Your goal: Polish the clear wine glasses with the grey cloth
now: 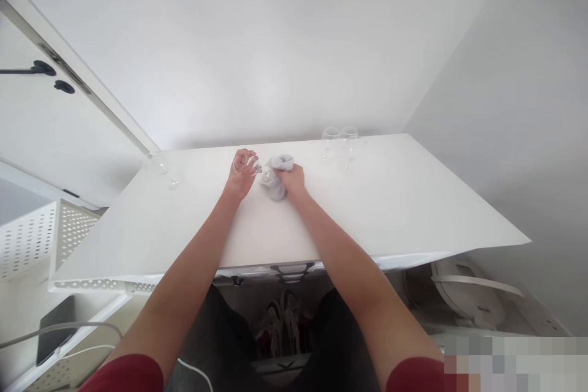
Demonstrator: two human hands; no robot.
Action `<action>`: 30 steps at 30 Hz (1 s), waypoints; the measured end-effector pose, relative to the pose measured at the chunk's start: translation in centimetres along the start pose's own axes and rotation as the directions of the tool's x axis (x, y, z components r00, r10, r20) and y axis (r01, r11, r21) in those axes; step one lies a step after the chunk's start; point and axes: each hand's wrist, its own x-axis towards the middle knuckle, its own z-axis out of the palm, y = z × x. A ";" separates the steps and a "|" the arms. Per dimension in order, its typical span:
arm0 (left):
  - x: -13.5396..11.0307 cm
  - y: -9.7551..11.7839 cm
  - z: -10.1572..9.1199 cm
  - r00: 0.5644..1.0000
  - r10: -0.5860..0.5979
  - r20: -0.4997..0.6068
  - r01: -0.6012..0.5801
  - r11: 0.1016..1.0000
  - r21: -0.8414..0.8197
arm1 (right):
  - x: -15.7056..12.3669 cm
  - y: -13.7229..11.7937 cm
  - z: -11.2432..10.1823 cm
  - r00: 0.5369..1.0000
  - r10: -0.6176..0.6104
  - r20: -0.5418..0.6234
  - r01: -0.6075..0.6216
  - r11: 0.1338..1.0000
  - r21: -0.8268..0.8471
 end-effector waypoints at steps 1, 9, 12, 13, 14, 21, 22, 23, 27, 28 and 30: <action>0.1 0.0 -0.2 0.999 0.006 -0.034 -0.007 0.999 -0.038 | 0.2 0.0 -0.1 1.000 -0.001 -0.027 0.001 1.000 0.030; 0.1 0.4 -1.1 0.965 0.058 -0.256 -0.112 0.973 -0.203 | 0.7 0.3 -0.2 0.986 -0.156 0.050 0.162 0.975 -0.155; 0.0 0.6 -1.4 0.940 0.070 -0.333 -0.149 0.965 -0.218 | 0.4 0.4 -0.1 0.956 -0.221 0.195 0.266 0.931 -0.249; 0.0 0.6 -1.5 0.933 0.073 -0.351 -0.162 0.960 -0.229 | 0.3 0.4 0.0 0.946 -0.221 0.239 0.281 0.924 -0.259; 0.0 0.7 -1.5 0.928 0.077 -0.366 -0.174 0.954 -0.242 | 0.2 0.4 0.0 0.936 -0.217 0.278 0.293 0.918 -0.268; 0.1 1.0 -1.8 0.904 0.075 -0.422 -0.208 0.938 -0.279 | -0.3 -0.1 0.2 0.849 -0.264 0.458 0.463 0.789 -0.403; 0.1 1.0 -1.8 0.905 0.074 -0.419 -0.210 0.934 -0.288 | -0.3 -0.2 0.2 0.847 -0.269 0.458 0.474 0.772 -0.424; 0.1 1.0 -1.7 0.906 0.072 -0.417 -0.209 0.933 -0.293 | -0.2 -0.2 0.2 0.844 -0.273 0.462 0.485 0.757 -0.438; 0.2 1.0 -1.6 0.902 0.065 -0.427 -0.196 0.943 -0.269 | -0.2 -0.3 -0.2 0.810 -0.313 0.496 0.545 0.715 -0.438; 0.2 0.9 -1.7 0.903 0.066 -0.425 -0.192 0.946 -0.261 | -0.2 -0.3 -0.3 0.801 -0.325 0.503 0.559 0.707 -0.433; 0.2 0.8 -1.7 0.910 0.073 -0.408 -0.185 0.952 -0.244 | -0.5 -0.4 -0.5 0.777 -0.331 0.536 0.587 0.689 -0.425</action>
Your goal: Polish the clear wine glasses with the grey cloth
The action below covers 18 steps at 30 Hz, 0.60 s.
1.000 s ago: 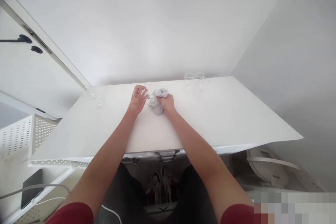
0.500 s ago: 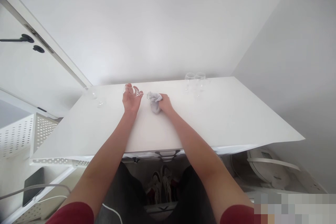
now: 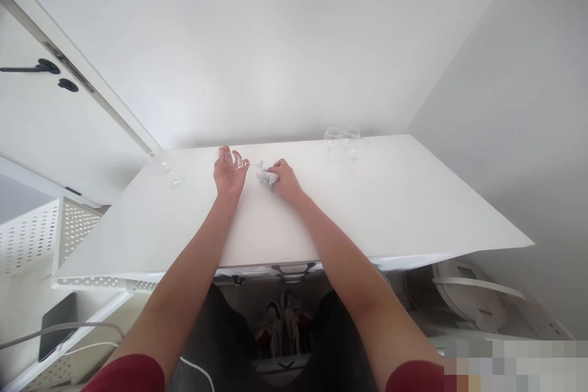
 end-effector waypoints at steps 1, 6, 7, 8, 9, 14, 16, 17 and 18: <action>0.0 -0.1 0.0 1.000 0.000 0.016 0.000 1.000 0.014 | -0.2 -0.2 0.0 1.000 -0.016 0.026 0.016 1.000 -0.007; 0.0 -0.3 -0.2 0.997 -0.016 0.070 0.008 0.993 0.114 | -0.8 -1.4 0.0 0.995 -0.078 0.066 0.077 0.997 0.022; 0.0 -0.3 -0.2 0.997 -0.022 0.079 0.011 0.992 0.128 | -0.7 -1.7 0.0 0.998 -0.067 0.012 0.066 0.997 0.038; -0.1 -0.4 -0.1 0.996 -0.027 0.087 0.015 0.990 0.140 | -0.7 -1.8 0.0 0.997 -0.040 -0.061 0.043 0.998 0.056; -0.1 -0.4 -0.1 0.995 -0.034 0.097 0.019 0.988 0.151 | -0.6 -1.9 0.0 0.990 0.001 -0.138 0.010 0.997 0.080; -0.3 -0.7 0.4 0.983 -0.081 0.166 0.046 0.978 0.202 | -0.1 -1.1 -0.3 0.899 0.321 -0.299 -0.258 0.938 0.231; -0.4 -0.9 0.7 0.978 -0.084 0.192 0.043 0.977 0.209 | 0.0 -0.6 -0.3 0.852 0.446 -0.275 -0.366 0.882 0.298; -0.5 -0.9 0.8 0.976 -0.085 0.202 0.042 0.976 0.212 | 0.1 -0.5 -0.3 0.834 0.491 -0.251 -0.395 0.850 0.349; -0.5 -1.0 0.8 0.974 -0.085 0.211 0.039 0.976 0.215 | 0.2 -0.4 -0.3 0.827 0.518 -0.218 -0.403 0.817 0.412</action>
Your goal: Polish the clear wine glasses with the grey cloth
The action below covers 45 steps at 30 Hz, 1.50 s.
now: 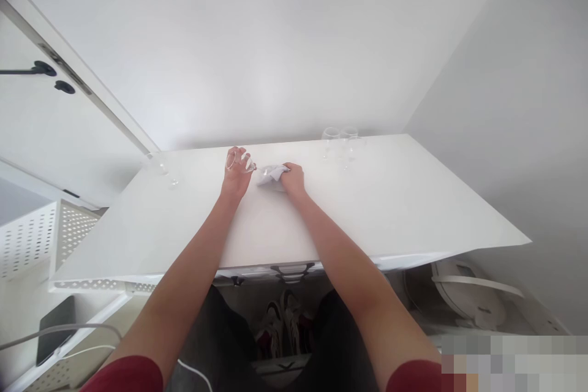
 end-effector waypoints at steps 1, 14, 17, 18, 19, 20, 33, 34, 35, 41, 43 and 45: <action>0.0 0.0 0.1 1.000 0.006 0.008 -0.006 1.000 0.007 | 0.1 0.0 0.0 0.999 0.023 0.033 -0.025 0.997 0.077; -0.4 0.2 0.8 0.999 0.015 0.029 -0.016 0.999 0.036 | -0.4 -1.6 0.5 0.962 0.091 0.257 -0.198 0.879 0.433; -0.3 0.2 0.6 1.000 0.029 -0.012 -0.029 1.000 0.004 | 0.1 -1.2 0.4 0.979 0.100 0.179 -0.171 0.877 0.450; -0.3 0.2 0.5 0.999 0.034 -0.016 -0.034 0.999 0.001 | 0.2 -1.1 0.4 0.981 0.095 0.169 -0.164 0.873 0.460; -0.3 0.2 0.4 0.999 0.035 -0.014 -0.035 0.999 0.000 | 0.3 -1.0 0.5 0.979 0.091 0.181 -0.168 0.867 0.469; -0.2 0.2 0.4 0.999 0.034 -0.008 -0.034 0.999 0.001 | 0.3 -1.0 0.5 0.974 0.090 0.208 -0.181 0.860 0.477; -0.3 0.4 0.7 0.999 0.044 -0.015 -0.043 0.998 0.041 | -0.2 -1.4 0.6 0.946 0.053 0.320 -0.211 0.851 0.481; -0.3 0.4 0.6 0.998 0.054 -0.024 -0.053 0.998 0.046 | -0.2 -1.3 0.6 0.943 0.062 0.328 -0.218 0.858 0.464; -0.2 0.4 0.6 0.997 0.065 -0.033 -0.064 0.997 0.053 | -0.2 -1.3 0.5 0.945 0.076 0.319 -0.220 0.868 0.444; -0.2 0.2 0.6 0.996 0.091 -0.019 -0.089 0.993 0.074 | 0.1 -1.1 0.3 0.974 0.123 0.190 -0.193 0.892 0.410; -0.3 0.1 0.4 0.998 0.058 0.017 -0.059 0.996 0.060 | -0.1 -1.5 0.3 0.972 0.078 0.221 -0.171 0.881 0.441; -0.3 0.1 0.1 0.999 0.015 0.049 -0.017 0.999 0.038 | -0.5 -2.0 0.2 0.953 0.037 0.301 -0.183 0.861 0.474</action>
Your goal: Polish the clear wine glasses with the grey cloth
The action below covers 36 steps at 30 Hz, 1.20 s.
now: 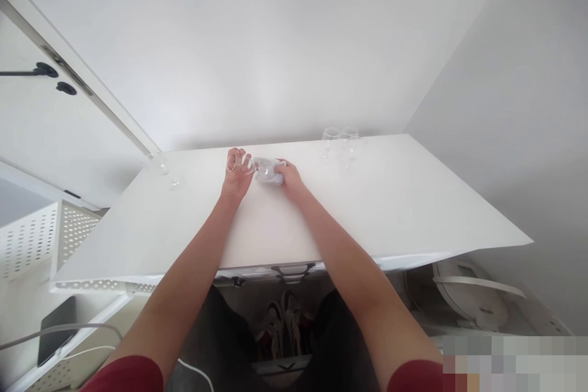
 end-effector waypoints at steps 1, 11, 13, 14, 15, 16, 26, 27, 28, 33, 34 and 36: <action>0.0 0.0 -0.2 1.000 -0.016 0.012 0.016 1.000 -0.015 | -0.3 -0.3 0.1 0.998 0.019 0.056 -0.020 1.000 0.020; 0.2 0.1 -0.8 1.000 0.006 -0.008 -0.007 0.990 -0.142 | -1.1 -0.8 0.2 0.945 0.161 0.286 -0.159 0.987 -0.031; 0.2 0.0 -0.6 1.000 0.013 -0.022 -0.016 0.991 -0.132 | -0.9 -0.4 0.3 0.965 0.031 0.261 -0.018 0.998 -0.053; 0.3 -0.1 -0.6 0.999 0.021 -0.031 -0.024 0.992 -0.124 | -0.8 -0.2 0.3 0.967 -0.051 0.250 0.072 0.995 -0.074; 0.3 -0.1 -0.6 0.999 0.028 -0.044 -0.032 0.993 -0.113 | -0.8 0.0 0.4 0.961 -0.131 0.242 0.161 0.981 -0.108; 0.3 -0.2 -0.6 0.997 0.034 -0.063 -0.041 0.994 -0.102 | -0.8 0.1 0.4 0.950 -0.201 0.240 0.243 0.957 -0.158; 0.6 -0.5 -0.7 0.977 0.101 -0.186 -0.085 0.992 0.092 | -1.3 -0.4 0.2 0.890 -0.402 0.216 0.456 0.772 -0.442; 0.5 -0.6 -0.6 0.974 0.117 -0.193 -0.089 0.985 0.146 | -1.2 -0.3 0.2 0.893 -0.396 0.212 0.449 0.762 -0.467; 0.5 -0.8 -0.5 0.970 0.136 -0.200 -0.095 0.974 0.204 | -1.2 -0.2 0.2 0.900 -0.379 0.215 0.434 0.747 -0.504; 0.0 -0.9 0.1 0.965 0.173 -0.199 -0.066 0.889 0.453 | -1.6 0.7 0.5 0.895 -0.248 0.371 0.446 0.511 -0.735; -0.2 -0.8 0.2 0.968 0.164 -0.191 -0.052 0.872 0.487 | -1.8 0.9 0.5 0.886 -0.231 0.402 0.463 0.453 -0.762; -0.4 -0.5 0.4 0.975 0.150 -0.163 -0.039 0.840 0.541 | -2.1 1.0 0.7 0.882 -0.197 0.428 0.471 0.367 -0.802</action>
